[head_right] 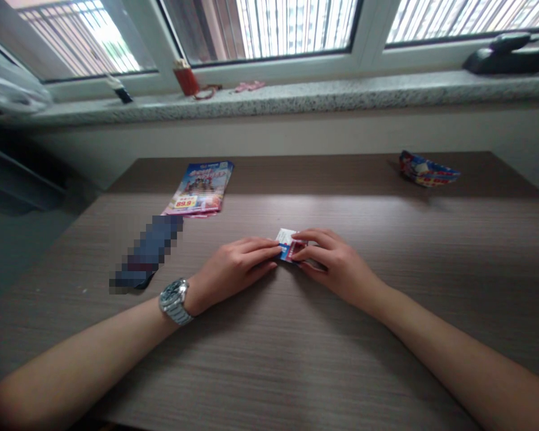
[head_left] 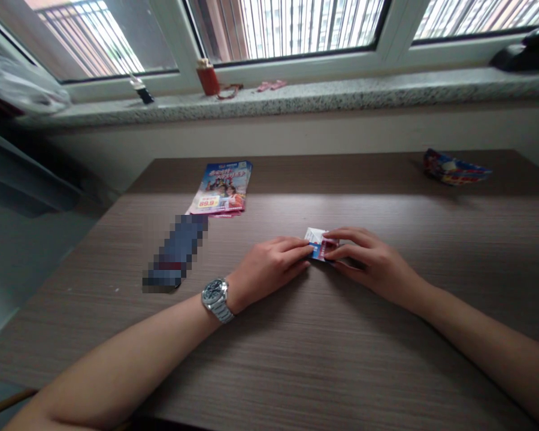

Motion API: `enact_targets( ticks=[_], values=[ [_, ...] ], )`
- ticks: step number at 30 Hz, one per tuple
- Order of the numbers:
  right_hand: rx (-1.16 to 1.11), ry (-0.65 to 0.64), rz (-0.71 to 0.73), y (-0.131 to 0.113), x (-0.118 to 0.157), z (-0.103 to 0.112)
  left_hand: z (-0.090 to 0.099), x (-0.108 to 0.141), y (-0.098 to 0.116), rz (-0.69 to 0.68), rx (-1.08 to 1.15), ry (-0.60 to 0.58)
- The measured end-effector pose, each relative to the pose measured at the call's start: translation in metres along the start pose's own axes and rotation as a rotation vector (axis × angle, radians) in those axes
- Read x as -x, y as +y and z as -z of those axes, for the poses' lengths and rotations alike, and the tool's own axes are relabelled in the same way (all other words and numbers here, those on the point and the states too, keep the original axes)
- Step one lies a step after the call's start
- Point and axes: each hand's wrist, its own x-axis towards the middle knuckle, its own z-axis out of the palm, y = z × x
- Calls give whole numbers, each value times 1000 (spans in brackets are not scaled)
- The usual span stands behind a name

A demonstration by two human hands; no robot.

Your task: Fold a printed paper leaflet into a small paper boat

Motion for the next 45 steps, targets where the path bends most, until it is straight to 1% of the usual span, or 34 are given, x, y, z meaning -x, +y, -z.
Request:
enact_targets(
  ticks=[3, 7, 12, 16, 20, 22, 24, 34, 38, 45],
  values=[
    [-11, -48, 21, 3, 2, -2, 1, 0, 5, -1, -69, -40],
    [12, -91, 14, 1, 2, -1, 3, 0, 8, -18, -98, -79],
    [128, -99, -12, -3, 0, 2, 4, 0, 7, -25, -61, -103],
    [256, -102, -11, -7, -1, 0, 2, -1, 11, -68, -43, -120],
    [356, -210, 1, -9, -1, -8, 0, -2, 17, -86, -59, -130],
    [383, -272, -13, -9, 0, -13, -1, -2, 18, -89, -54, -127],
    [393, -304, -35, -7, 2, -17, -1, -2, 18, -90, -47, -125],
    [429, -312, -67, -8, 3, -18, -1, 5, 20, -94, -130, -130],
    [442, -334, -76, -7, 4, -19, 1, 6, 21, -52, -121, -138],
    [447, -313, -73, -8, 4, -20, 4, 5, 17, -14, -105, -170]
  ],
)
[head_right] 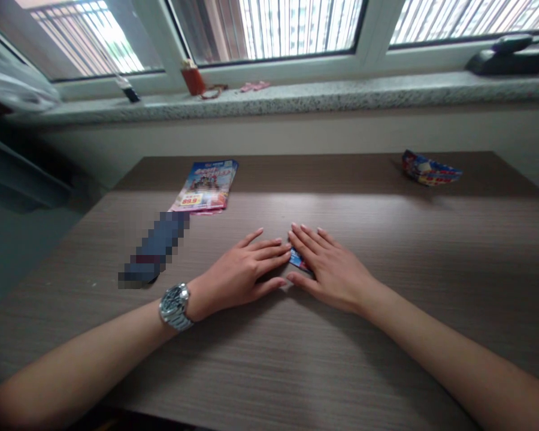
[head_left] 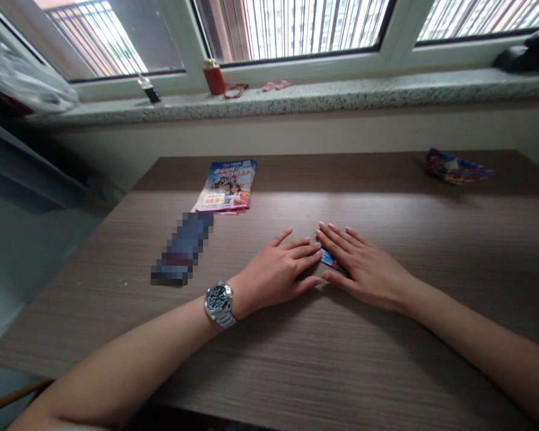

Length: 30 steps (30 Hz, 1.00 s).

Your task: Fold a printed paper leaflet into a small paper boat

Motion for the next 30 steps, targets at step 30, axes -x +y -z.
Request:
enact_targets(
  ticks=[30],
  values=[
    [-17, 125, -146, 20, 6, -2, 6, 4, -1, -63, -85, 17]
  ],
)
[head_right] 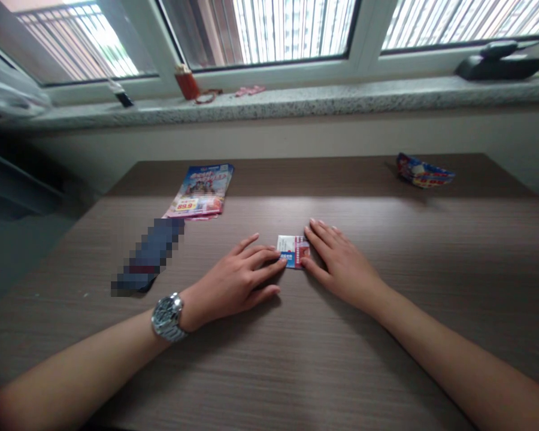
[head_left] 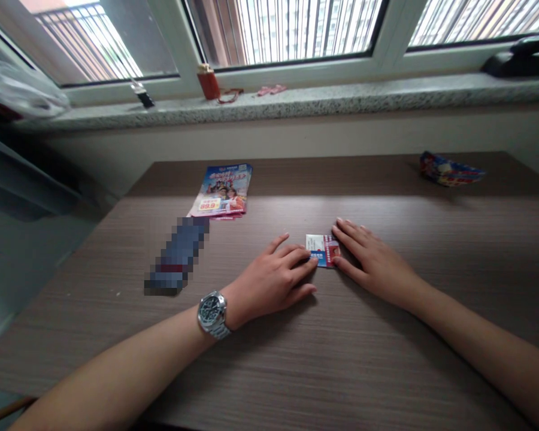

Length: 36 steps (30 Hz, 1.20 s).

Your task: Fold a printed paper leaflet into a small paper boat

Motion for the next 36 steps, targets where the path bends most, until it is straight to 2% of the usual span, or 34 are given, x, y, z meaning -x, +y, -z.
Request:
enact_targets(
  ticks=[9, 14, 19, 27, 33, 36],
  values=[
    [-17, 5, 12, 0, -1, 2, -4, -3, -12, 38, 57, 33],
    [-47, 26, 24, 1, -1, 0, -5, -4, -12, 76, 78, -44],
    [-45, 25, 14, 1, -1, -1, -5, -5, -11, 109, 76, -69],
    [-25, 6, 6, 0, 0, -1, -4, -4, -12, 109, 51, -73],
    [-35, 24, 9, -1, -1, -2, -5, -5, -10, 65, 16, 14],
    [-25, 22, 8, -2, -1, -1, -5, -6, -7, 22, 20, 12]
  ],
)
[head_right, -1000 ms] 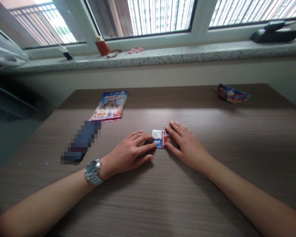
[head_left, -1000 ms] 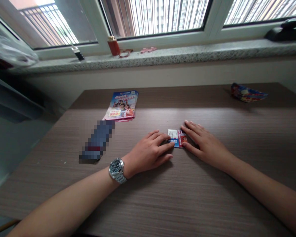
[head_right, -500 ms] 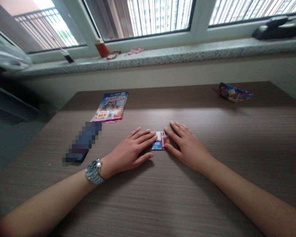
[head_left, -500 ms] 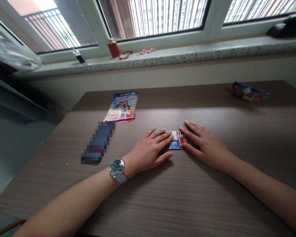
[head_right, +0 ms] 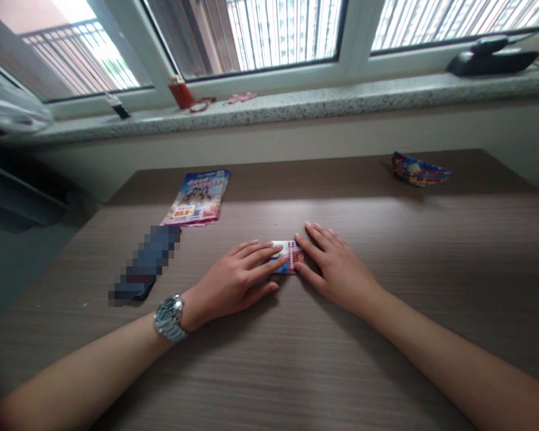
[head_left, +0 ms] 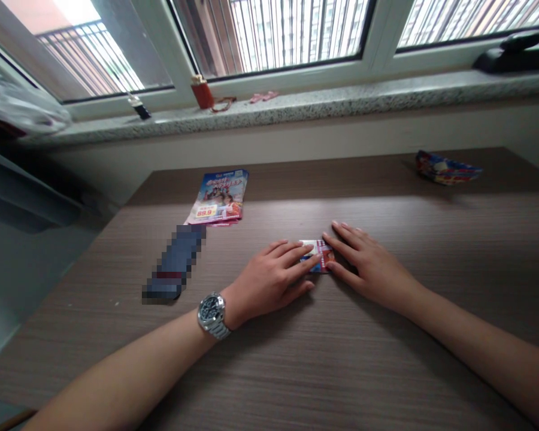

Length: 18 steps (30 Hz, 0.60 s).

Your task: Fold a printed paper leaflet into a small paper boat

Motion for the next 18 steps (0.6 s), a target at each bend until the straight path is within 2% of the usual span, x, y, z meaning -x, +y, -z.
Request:
enact_targets(
  ticks=[9, 15, 18],
  values=[
    [-40, 18, 14, -2, 0, 4, 0, 0, 1, 23, 35, -22],
    [-147, -1, 192, -4, 1, 7, 2, 1, -2, 26, 2, 36],
    [-189, 35, 222, -3, 1, 6, 3, 1, -2, 62, -16, 73]
  ],
)
